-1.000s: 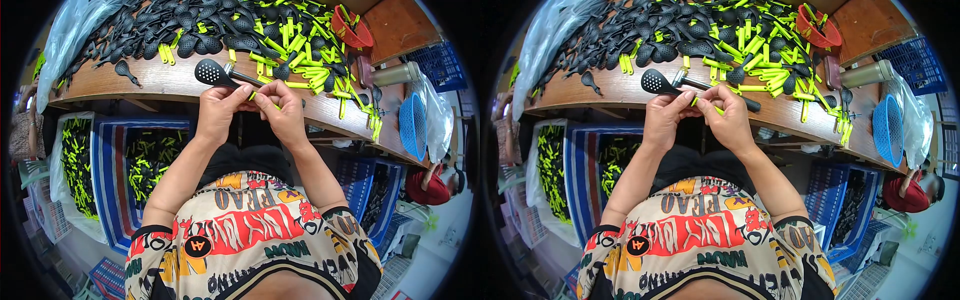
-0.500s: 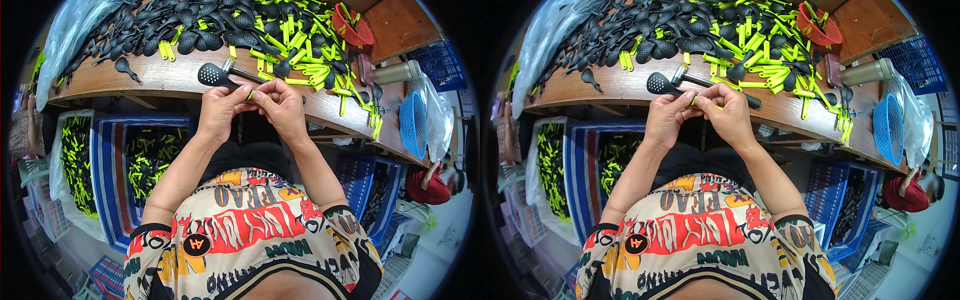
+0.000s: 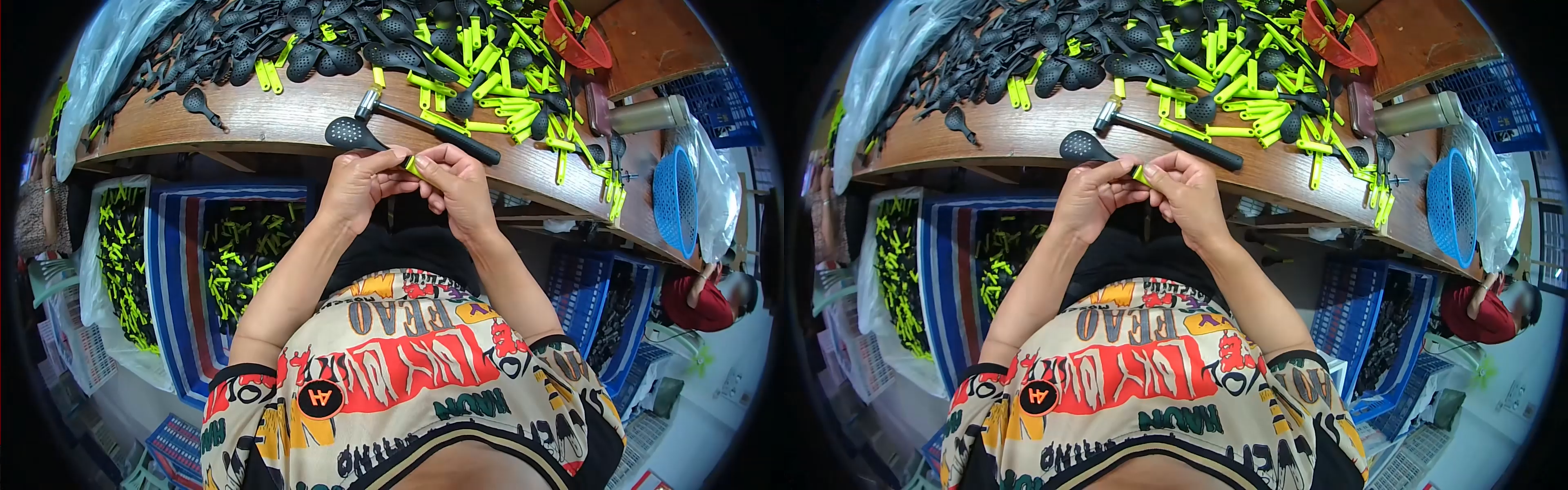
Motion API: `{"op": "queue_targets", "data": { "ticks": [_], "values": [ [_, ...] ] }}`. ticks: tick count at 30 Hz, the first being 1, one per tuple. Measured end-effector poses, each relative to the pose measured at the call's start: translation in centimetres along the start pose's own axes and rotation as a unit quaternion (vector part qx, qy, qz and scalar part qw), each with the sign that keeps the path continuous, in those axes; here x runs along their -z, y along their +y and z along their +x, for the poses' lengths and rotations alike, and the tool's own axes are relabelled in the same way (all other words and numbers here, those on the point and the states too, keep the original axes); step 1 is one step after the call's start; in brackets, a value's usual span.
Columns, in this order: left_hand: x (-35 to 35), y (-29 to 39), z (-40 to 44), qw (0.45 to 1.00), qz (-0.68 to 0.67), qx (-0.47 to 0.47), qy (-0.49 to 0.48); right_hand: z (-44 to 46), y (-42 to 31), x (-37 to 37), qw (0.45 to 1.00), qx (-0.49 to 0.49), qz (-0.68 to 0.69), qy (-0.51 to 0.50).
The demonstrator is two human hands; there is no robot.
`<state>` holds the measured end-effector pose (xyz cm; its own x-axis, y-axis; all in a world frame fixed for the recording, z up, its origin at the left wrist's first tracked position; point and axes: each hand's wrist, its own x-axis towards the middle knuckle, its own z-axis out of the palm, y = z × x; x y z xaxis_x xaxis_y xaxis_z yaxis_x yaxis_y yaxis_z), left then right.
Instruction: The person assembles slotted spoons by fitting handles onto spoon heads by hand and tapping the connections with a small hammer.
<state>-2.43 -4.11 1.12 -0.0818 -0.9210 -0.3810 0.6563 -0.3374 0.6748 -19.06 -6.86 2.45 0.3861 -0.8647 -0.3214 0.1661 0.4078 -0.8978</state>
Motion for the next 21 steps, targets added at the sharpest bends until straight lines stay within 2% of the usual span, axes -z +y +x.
{"op": "queue_targets", "data": {
  "ticks": [10,16,21],
  "values": [
    [-0.26,-0.07,-0.4,0.996,0.092,-0.017,0.004,-0.75,0.8,-0.04,0.999,0.019,-0.04,0.001],
    [-0.51,-0.35,-0.87,0.996,0.076,-0.052,-0.005,-0.95,0.83,0.05,0.999,0.015,-0.03,-0.004],
    [-0.37,-0.66,-0.6,0.999,0.035,-0.028,-0.005,-0.98,0.55,-0.15,0.997,0.065,-0.049,0.008]
  ]
}}
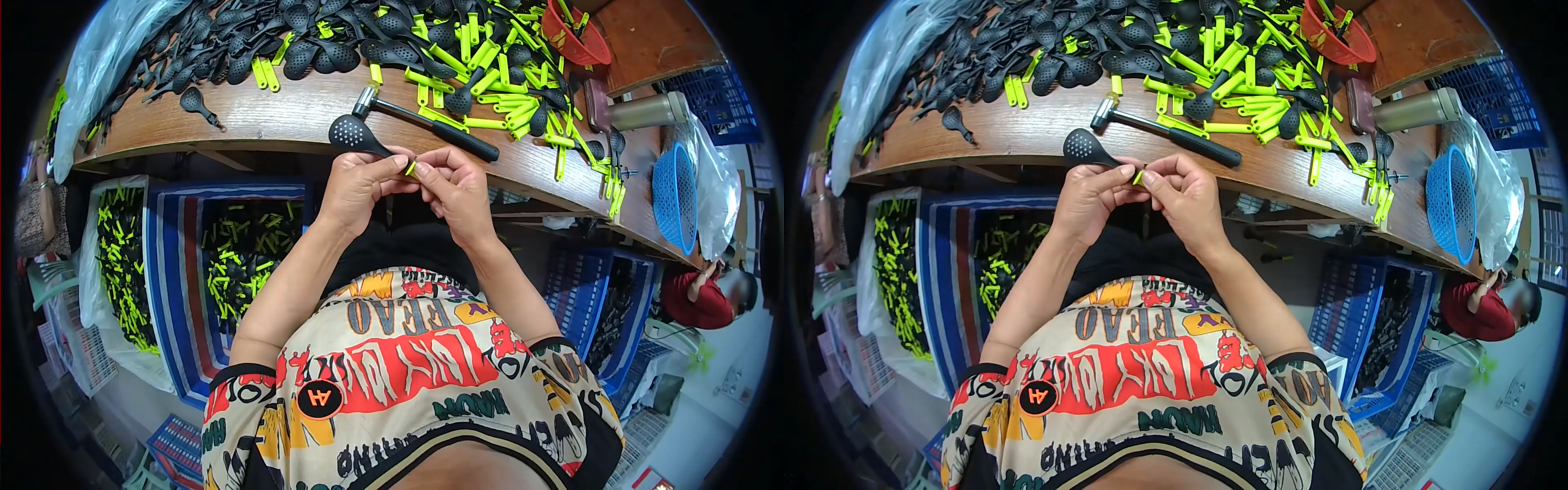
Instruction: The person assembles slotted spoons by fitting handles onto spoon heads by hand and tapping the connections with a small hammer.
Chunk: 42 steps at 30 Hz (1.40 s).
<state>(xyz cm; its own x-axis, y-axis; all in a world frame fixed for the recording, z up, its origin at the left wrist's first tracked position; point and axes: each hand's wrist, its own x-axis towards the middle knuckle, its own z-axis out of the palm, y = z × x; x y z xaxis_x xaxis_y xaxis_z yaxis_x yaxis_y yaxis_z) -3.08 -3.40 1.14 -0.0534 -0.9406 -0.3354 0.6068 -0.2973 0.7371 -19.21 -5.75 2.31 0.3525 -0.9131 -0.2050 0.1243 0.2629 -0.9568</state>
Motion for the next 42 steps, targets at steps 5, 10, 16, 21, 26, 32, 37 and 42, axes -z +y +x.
{"op": "queue_targets", "data": {
  "ticks": [5,10,16,21,26,32,37,42],
  "values": [
    [0.0,-0.8,-0.1,0.998,0.03,-0.054,-0.004,-0.2,0.5,0.0,0.999,-0.009,0.039,0.018],
    [0.5,-0.7,-0.1,0.995,0.063,-0.077,-0.024,-0.2,0.5,0.1,0.991,-0.072,0.108,0.012],
    [0.3,-0.3,0.2,0.995,0.064,-0.074,-0.037,-0.4,0.0,-0.5,0.993,-0.042,0.112,0.023],
    [0.1,0.6,0.6,0.996,0.072,-0.039,-0.023,0.4,0.2,0.0,0.994,-0.06,0.086,-0.006],
    [0.4,0.7,0.7,1.0,0.003,0.018,0.003,0.8,-0.3,0.4,0.998,-0.052,0.026,-0.03],
    [0.7,0.6,0.9,0.999,-0.031,0.017,-0.015,0.5,-0.7,0.3,0.999,-0.012,-0.039,-0.024],
    [0.4,0.4,0.6,0.999,-0.015,-0.024,0.019,0.2,0.6,0.2,0.963,0.148,-0.222,0.042],
    [0.6,0.2,0.5,0.999,0.003,-0.053,0.01,-0.2,0.7,-0.3,0.944,0.201,-0.247,0.084]
  ]
}}
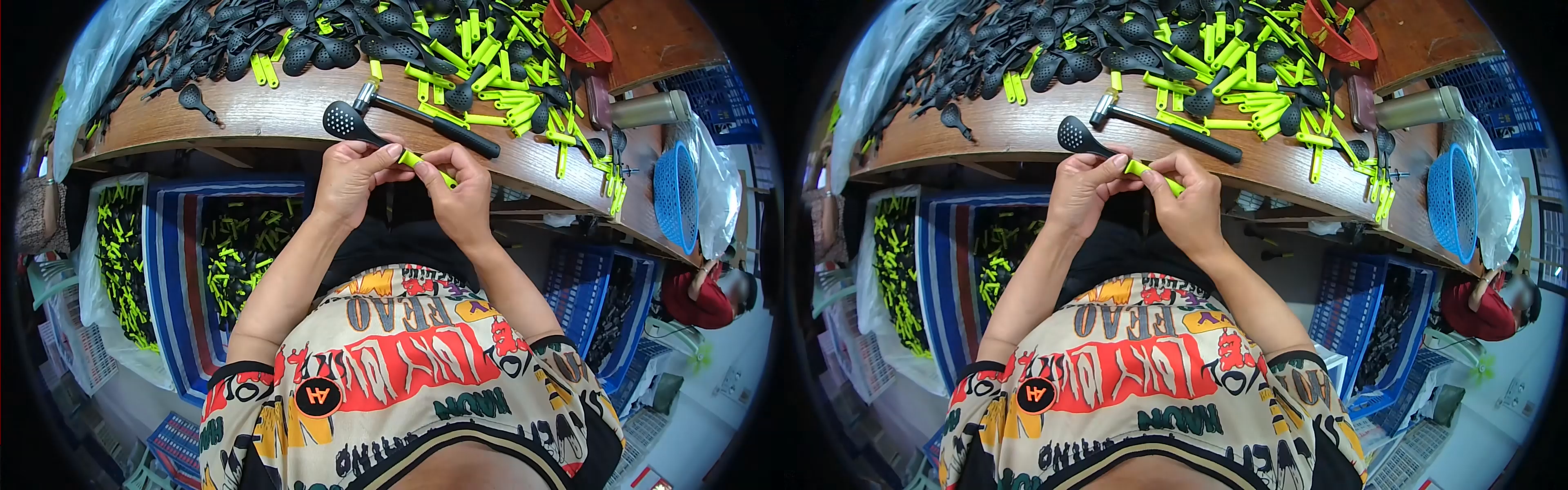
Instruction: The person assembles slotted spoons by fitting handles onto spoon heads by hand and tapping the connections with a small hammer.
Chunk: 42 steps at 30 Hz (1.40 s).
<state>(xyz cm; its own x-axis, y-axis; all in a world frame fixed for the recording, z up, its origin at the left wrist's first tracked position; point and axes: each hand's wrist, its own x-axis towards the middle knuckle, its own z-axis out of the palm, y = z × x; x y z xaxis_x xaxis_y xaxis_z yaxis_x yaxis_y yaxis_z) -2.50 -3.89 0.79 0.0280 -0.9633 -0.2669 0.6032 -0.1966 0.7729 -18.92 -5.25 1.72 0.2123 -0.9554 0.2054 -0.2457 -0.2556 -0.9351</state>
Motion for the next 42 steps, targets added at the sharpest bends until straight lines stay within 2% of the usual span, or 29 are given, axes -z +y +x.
{"op": "queue_targets", "data": {
  "ticks": [2,5,7,9,10,12,13,14,15,16,18,20,22,25,26,28,32,35,38,39,42],
  "values": [
    [0.4,0.3,0.1,1.0,0.0,0.012,-0.023,0.3,0.2,0.2,0.978,-0.128,0.155,-0.048],
    [0.2,0.5,0.0,1.0,0.019,0.002,-0.01,0.0,0.2,-0.1,0.987,-0.101,0.119,-0.044],
    [0.5,0.8,0.0,0.999,-0.004,0.002,-0.043,0.1,-0.1,0.0,0.988,-0.077,0.125,-0.044],
    [0.9,1.3,0.2,0.997,-0.022,0.0,-0.072,0.4,-0.2,0.4,0.957,-0.139,0.235,-0.094],
    [1.1,1.3,0.2,0.997,-0.021,-0.001,-0.074,0.8,-0.3,0.7,0.958,-0.137,0.235,-0.093],
    [1.2,1.4,0.4,0.999,0.012,0.02,-0.049,1.9,-0.3,1.4,0.958,-0.159,0.165,-0.17],
    [1.2,1.3,0.5,0.999,0.013,0.019,-0.049,2.7,0.0,1.4,0.985,-0.041,0.117,-0.123],
    [1.2,1.3,0.6,0.999,0.027,0.013,-0.017,3.5,-0.2,2.2,0.993,-0.058,0.062,-0.079],
    [1.2,1.2,0.6,0.999,0.041,0.006,0.014,4.8,-0.7,3.4,0.979,0.052,-0.197,-0.032],
    [1.2,1.0,0.7,0.999,0.041,0.005,0.014,6.2,0.5,3.8,0.94,0.162,-0.298,0.024],
    [1.2,0.4,0.9,0.999,0.011,0.025,0.023,8.2,1.6,4.3,0.921,0.171,-0.35,0.03],
    [0.8,-0.1,1.1,0.999,0.015,0.022,0.028,9.5,1.7,4.2,0.863,0.112,-0.487,-0.078],
    [0.5,-0.2,1.2,0.999,-0.017,0.03,0.038,10.3,1.2,3.9,0.857,0.084,-0.501,-0.085],
    [0.3,0.1,1.1,0.998,-0.02,0.039,0.039,11.0,1.4,3.9,0.881,0.193,-0.428,-0.058],
    [0.3,0.2,1.0,0.998,-0.022,0.047,0.039,11.1,1.4,3.8,0.882,0.194,-0.426,-0.061],
    [0.4,0.4,0.9,0.998,-0.012,0.054,0.035,11.1,1.4,3.8,0.862,0.157,-0.464,-0.128],
    [0.8,-0.1,1.3,0.997,-0.069,0.047,-0.006,11.8,1.7,3.5,0.853,0.135,-0.488,-0.126],
    [0.4,0.3,1.0,0.996,-0.076,0.037,0.006,11.7,2.1,3.5,0.865,0.221,-0.441,-0.093],
    [0.3,0.8,1.1,0.997,-0.064,0.033,0.006,10.9,0.6,3.7,0.876,0.303,-0.374,-0.005],
    [0.2,1.1,1.0,0.997,-0.063,0.038,0.003,10.1,-0.2,3.7,0.89,0.284,-0.356,-0.024],
    [-0.1,1.1,1.3,0.997,-0.073,0.025,0.001,7.4,-1.3,3.2,0.889,0.326,-0.316,-0.055]
  ]
}}
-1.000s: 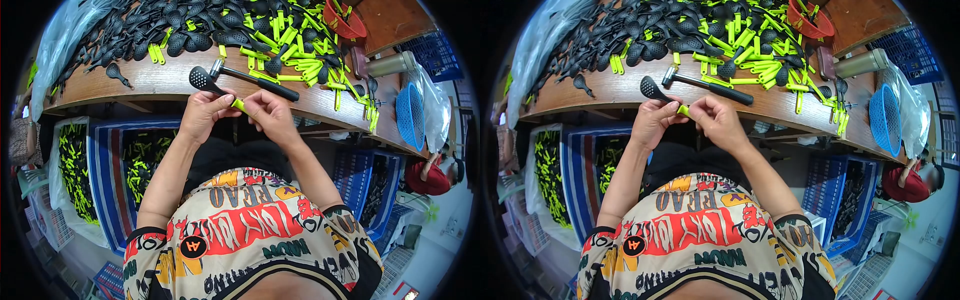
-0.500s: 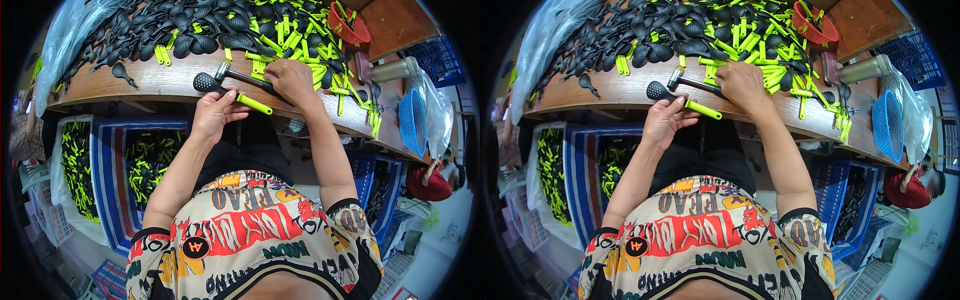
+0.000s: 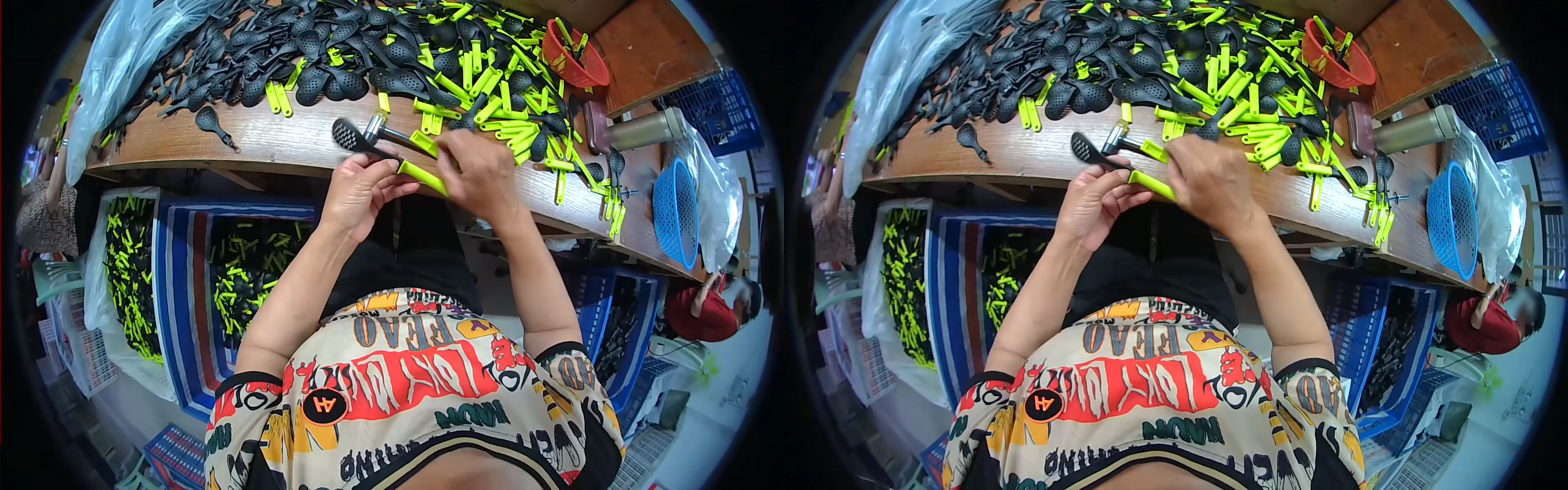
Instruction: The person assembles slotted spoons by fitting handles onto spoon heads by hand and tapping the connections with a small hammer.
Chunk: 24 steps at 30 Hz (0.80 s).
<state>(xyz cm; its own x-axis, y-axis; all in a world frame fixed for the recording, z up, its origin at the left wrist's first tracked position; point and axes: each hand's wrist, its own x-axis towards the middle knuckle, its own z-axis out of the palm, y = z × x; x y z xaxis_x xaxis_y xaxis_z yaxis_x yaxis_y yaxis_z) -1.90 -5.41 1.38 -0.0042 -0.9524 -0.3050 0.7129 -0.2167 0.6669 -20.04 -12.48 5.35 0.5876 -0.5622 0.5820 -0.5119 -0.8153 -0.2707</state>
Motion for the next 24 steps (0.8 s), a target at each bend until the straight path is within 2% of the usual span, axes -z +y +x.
{"op": "queue_targets", "data": {
  "ticks": [2,3,4,6,9,10,12,13,15,18,21,24],
  "values": [
    [-0.1,0.1,0.4,1.0,0.004,0.0,-0.014,-1.1,-0.5,-0.7,0.99,-0.062,0.123,0.006],
    [-0.1,0.0,0.4,1.0,0.011,-0.007,-0.023,-1.5,-0.8,-0.6,0.975,-0.125,0.183,-0.016],
    [0.0,0.0,0.4,0.999,0.018,-0.014,-0.032,-1.9,-0.9,-0.6,0.975,-0.127,0.182,-0.017],
    [0.1,-0.1,0.4,0.999,0.018,-0.018,-0.042,-2.5,-0.9,-0.8,0.924,-0.21,0.316,-0.04],
    [0.0,-0.2,0.2,0.999,0.027,-0.026,-0.036,-2.6,-1.7,-0.1,0.907,-0.224,0.355,-0.042],
    [-0.3,-0.1,-0.1,0.999,0.011,-0.02,-0.039,-2.6,-1.8,0.0,0.907,-0.224,0.355,-0.041],
    [-0.8,-0.1,-0.3,0.999,-0.003,-0.015,-0.043,-2.4,-2.1,0.0,0.961,-0.141,0.237,0.0],
    [-1.0,-0.2,-0.3,0.999,-0.012,-0.023,-0.032,-2.3,-2.4,0.0,0.961,-0.141,0.238,0.0],
    [-1.3,0.1,-0.6,0.999,-0.02,-0.033,-0.02,-2.1,-2.9,0.2,0.981,-0.079,0.173,0.048],
    [-1.4,0.3,-0.9,0.998,-0.051,-0.014,-0.035,-2.0,-3.2,0.3,0.988,-0.057,0.133,0.053],
    [-1.1,0.0,-0.8,1.0,-0.012,-0.013,-0.014,-2.1,-3.4,-0.2,0.99,-0.035,0.122,0.054],
    [-1.0,0.1,-0.8,1.0,0.007,-0.005,-0.008,-2.3,-3.3,0.0,0.991,-0.064,0.112,0.037]
  ]
}}
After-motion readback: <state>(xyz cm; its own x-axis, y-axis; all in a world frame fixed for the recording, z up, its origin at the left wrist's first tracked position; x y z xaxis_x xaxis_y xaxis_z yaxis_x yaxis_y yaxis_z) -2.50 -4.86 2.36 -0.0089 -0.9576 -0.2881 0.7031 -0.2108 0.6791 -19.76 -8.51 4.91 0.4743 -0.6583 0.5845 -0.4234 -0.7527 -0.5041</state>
